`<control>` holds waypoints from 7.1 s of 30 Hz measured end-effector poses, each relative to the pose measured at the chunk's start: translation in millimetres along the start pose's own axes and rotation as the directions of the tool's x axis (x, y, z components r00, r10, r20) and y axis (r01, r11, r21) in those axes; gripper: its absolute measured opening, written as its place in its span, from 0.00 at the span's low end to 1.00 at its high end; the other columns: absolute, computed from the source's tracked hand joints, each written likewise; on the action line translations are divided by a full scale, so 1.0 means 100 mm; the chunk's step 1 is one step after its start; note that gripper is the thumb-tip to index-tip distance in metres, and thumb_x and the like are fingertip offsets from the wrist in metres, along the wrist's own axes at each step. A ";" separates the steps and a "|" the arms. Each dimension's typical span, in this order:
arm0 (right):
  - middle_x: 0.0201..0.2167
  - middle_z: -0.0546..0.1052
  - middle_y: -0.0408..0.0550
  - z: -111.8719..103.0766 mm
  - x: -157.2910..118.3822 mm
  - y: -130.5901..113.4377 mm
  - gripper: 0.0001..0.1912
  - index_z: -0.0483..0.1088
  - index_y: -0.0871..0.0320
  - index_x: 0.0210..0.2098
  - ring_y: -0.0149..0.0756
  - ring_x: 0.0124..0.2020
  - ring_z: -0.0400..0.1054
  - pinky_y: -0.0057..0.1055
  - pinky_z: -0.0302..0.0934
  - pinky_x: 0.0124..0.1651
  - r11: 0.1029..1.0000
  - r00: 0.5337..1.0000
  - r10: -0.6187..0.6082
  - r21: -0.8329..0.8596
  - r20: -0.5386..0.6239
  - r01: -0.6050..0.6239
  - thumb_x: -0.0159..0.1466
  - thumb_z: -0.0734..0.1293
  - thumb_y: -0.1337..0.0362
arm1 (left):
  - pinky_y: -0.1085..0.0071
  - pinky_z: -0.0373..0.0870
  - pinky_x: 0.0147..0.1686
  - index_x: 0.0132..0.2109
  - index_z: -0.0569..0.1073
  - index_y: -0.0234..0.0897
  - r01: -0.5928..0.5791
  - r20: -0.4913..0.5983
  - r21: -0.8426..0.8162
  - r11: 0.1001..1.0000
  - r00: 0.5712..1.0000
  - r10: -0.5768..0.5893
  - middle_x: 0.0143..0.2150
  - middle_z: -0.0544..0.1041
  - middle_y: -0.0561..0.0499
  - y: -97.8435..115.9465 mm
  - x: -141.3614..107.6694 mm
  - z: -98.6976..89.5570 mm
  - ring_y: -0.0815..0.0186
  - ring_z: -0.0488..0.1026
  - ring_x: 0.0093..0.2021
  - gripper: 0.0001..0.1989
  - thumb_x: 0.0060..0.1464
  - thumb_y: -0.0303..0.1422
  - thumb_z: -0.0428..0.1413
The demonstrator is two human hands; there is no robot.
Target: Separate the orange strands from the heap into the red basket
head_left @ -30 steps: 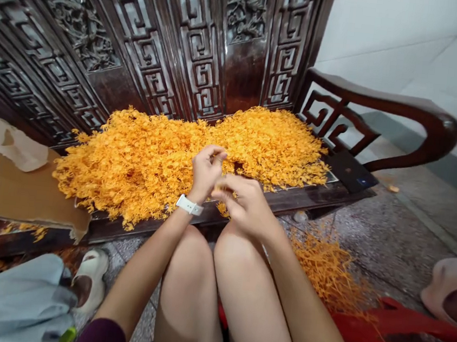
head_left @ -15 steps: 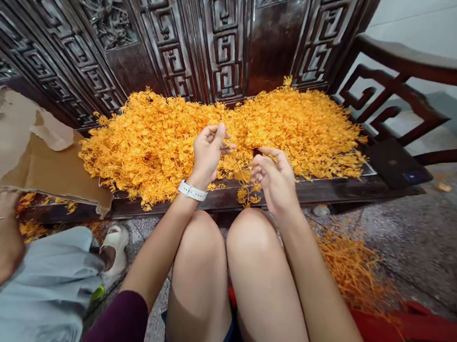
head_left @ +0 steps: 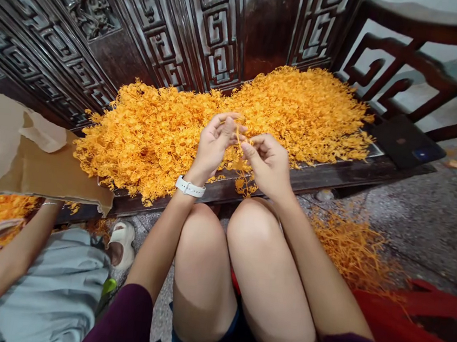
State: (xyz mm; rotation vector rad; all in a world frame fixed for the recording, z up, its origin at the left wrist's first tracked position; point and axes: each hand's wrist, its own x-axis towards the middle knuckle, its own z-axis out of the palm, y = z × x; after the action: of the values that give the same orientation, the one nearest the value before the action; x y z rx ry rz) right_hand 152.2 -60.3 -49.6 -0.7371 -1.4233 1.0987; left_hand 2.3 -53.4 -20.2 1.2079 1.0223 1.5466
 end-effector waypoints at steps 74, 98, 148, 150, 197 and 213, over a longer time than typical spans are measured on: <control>0.22 0.60 0.38 -0.11 -0.18 -0.67 0.25 0.60 0.55 0.25 0.27 0.23 0.54 0.27 0.52 0.27 0.738 0.973 0.097 0.641 0.210 -0.212 0.65 0.78 0.55 | 0.75 0.78 0.47 0.55 0.78 0.36 0.284 -0.080 -0.302 0.910 0.943 -0.322 0.44 0.83 0.48 0.24 -0.11 0.08 0.68 0.83 0.45 0.14 0.63 0.30 0.62; 0.19 0.57 0.38 -0.20 -0.18 -0.44 0.30 0.60 0.55 0.24 0.30 0.23 0.49 0.35 0.43 0.30 0.892 0.995 -0.094 -0.444 0.009 0.089 0.71 0.68 0.41 | 0.66 0.79 0.41 0.73 0.69 0.52 -0.322 0.124 0.246 0.914 0.946 0.300 0.65 0.75 0.42 -0.05 -0.05 0.16 0.59 0.76 0.51 0.38 0.59 0.52 0.67; 0.22 0.70 0.40 -0.09 -0.21 -0.82 0.26 0.73 0.53 0.33 0.30 0.20 0.56 0.30 0.54 0.24 0.950 0.860 -0.060 0.294 0.506 -0.106 0.68 0.67 0.36 | 0.72 0.56 0.24 0.72 0.70 0.58 -0.098 -0.013 0.217 0.971 0.995 0.103 0.32 0.70 0.52 -0.20 -0.05 -0.19 0.69 0.59 0.28 0.37 0.58 0.56 0.65; 0.21 0.64 0.37 -0.11 -0.10 -0.61 0.31 0.71 0.53 0.36 0.29 0.18 0.46 0.30 0.46 0.21 0.927 0.980 0.081 0.348 0.182 -0.141 0.68 0.62 0.30 | 0.73 0.55 0.24 0.71 0.71 0.58 -0.078 -0.028 0.226 0.971 0.996 0.087 0.32 0.68 0.52 -0.18 -0.06 -0.17 0.69 0.59 0.28 0.37 0.58 0.56 0.65; 0.23 0.57 0.36 0.15 -0.18 -0.35 0.11 0.64 0.56 0.30 0.25 0.20 0.38 0.17 0.50 0.22 0.350 0.894 0.386 0.860 0.227 -0.370 0.65 0.67 0.75 | 0.76 0.64 0.25 0.35 0.64 0.42 0.245 0.286 -0.336 0.909 0.947 -0.149 0.25 0.69 0.58 0.14 -0.33 0.06 0.73 0.66 0.24 0.26 0.45 0.32 0.77; 0.36 0.81 0.52 -0.47 -0.25 -0.39 0.09 0.82 0.63 0.46 0.33 0.36 0.74 0.28 0.66 0.40 0.935 0.402 -0.140 0.254 0.905 -0.248 0.70 0.74 0.63 | 0.77 0.70 0.33 0.51 0.79 0.45 0.196 -0.021 -0.378 0.905 0.975 -0.220 0.38 0.80 0.53 -0.04 -0.18 -0.15 0.73 0.75 0.32 0.14 0.59 0.27 0.67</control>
State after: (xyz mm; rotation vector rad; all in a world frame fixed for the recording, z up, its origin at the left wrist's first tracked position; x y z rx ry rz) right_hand 207.8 -87.2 -26.6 0.2234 -2.0147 1.9279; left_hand -9.0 -71.0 -31.5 0.7632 0.8167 1.5306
